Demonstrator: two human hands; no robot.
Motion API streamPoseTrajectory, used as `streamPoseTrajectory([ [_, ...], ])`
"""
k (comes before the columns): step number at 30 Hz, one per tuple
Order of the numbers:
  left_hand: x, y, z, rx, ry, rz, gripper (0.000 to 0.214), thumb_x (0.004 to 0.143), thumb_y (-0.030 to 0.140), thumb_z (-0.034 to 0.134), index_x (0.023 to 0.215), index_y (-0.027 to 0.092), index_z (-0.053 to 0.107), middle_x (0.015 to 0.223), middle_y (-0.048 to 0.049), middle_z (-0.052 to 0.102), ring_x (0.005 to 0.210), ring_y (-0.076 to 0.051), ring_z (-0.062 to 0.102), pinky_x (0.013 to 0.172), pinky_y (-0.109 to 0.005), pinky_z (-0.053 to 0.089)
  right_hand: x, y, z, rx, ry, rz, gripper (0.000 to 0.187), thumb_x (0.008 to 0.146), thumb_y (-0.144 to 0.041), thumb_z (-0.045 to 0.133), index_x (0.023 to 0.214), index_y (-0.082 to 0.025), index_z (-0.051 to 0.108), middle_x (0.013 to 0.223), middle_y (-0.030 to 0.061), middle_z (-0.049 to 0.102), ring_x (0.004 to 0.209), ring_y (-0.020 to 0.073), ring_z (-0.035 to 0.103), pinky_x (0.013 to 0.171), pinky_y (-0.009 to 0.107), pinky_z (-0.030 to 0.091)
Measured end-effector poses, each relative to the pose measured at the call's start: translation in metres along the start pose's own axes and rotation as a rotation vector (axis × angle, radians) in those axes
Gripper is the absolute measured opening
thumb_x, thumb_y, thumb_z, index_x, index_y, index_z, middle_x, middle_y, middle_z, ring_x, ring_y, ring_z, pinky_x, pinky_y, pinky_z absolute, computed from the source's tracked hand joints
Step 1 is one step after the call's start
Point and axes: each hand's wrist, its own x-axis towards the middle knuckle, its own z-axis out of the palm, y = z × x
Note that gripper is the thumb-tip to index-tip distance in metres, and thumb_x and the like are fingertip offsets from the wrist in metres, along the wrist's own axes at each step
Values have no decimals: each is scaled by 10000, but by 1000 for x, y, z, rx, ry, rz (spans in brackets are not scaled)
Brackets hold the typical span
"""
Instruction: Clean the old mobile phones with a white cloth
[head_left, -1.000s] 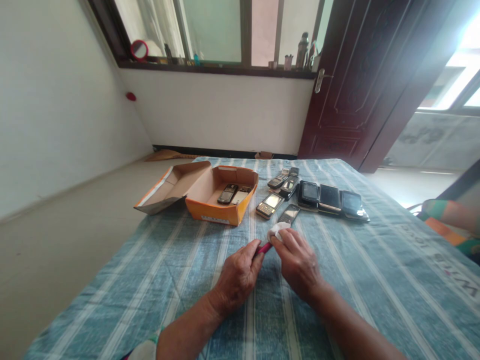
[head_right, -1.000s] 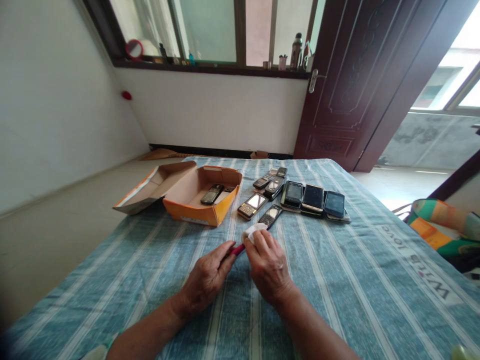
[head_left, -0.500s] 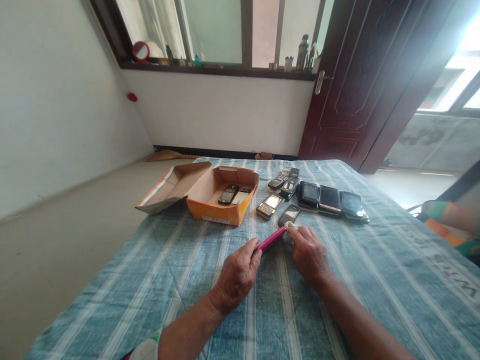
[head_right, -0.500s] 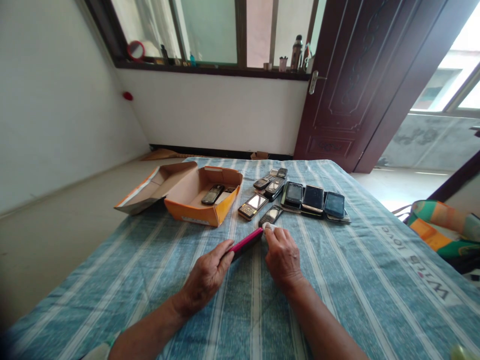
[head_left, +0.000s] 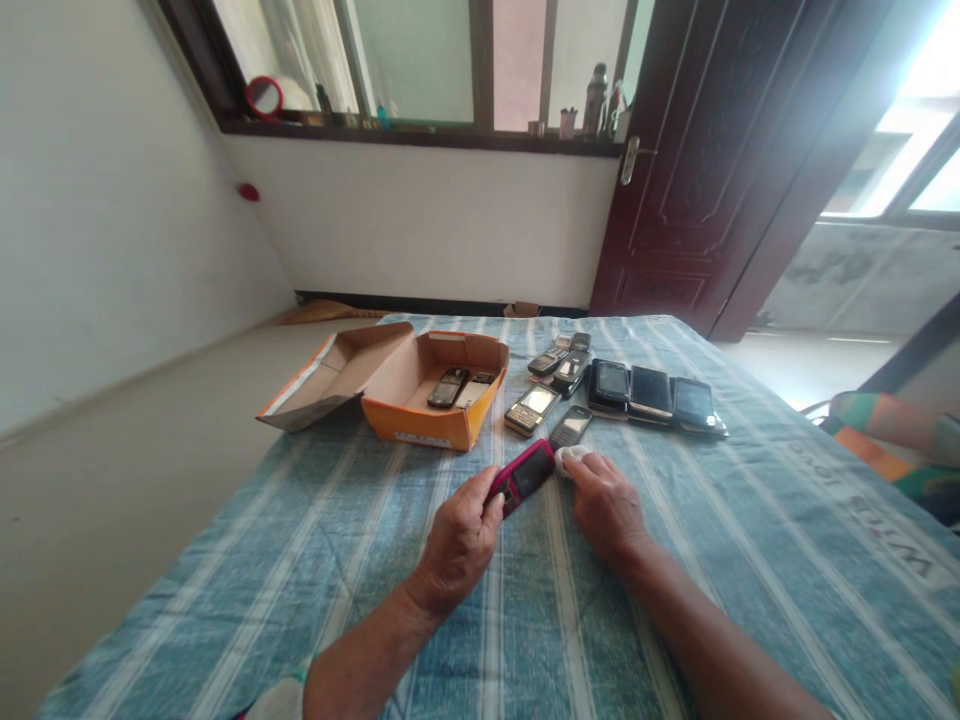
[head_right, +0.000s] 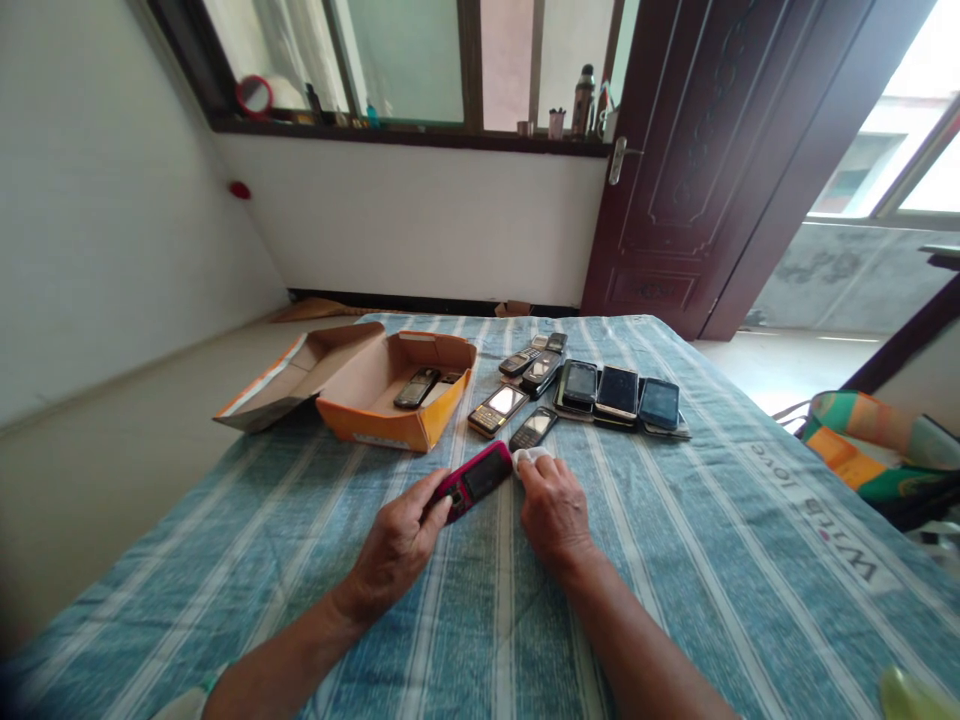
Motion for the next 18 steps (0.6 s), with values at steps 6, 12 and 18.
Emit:
streamPoseTrajectory([
  [6,2,3,-2,40,-53,-59,256,833,182,528,1071,158,618,978,-92,698,913,-219,668,860,-347,550,0,0,0,5,-40,15,413,874,-36,415,1176,-188,651,1019,81,666,943,209,564,800,278,428],
  [12,4,12,-6,54,-104,-59,297,801,227,632,1091,172,597,998,-83,676,930,-230,645,863,-371,537,1,-1,-2,1,-65,13,400,882,-51,418,1180,-185,648,1025,76,663,943,217,552,803,284,413],
  [18,6,17,-3,152,-147,-110,492,663,252,770,1108,171,576,1006,-82,666,966,-267,632,869,-398,529,2,-3,-5,-28,-92,18,357,911,-89,414,1136,-205,665,1003,71,658,931,219,550,762,288,404],
])
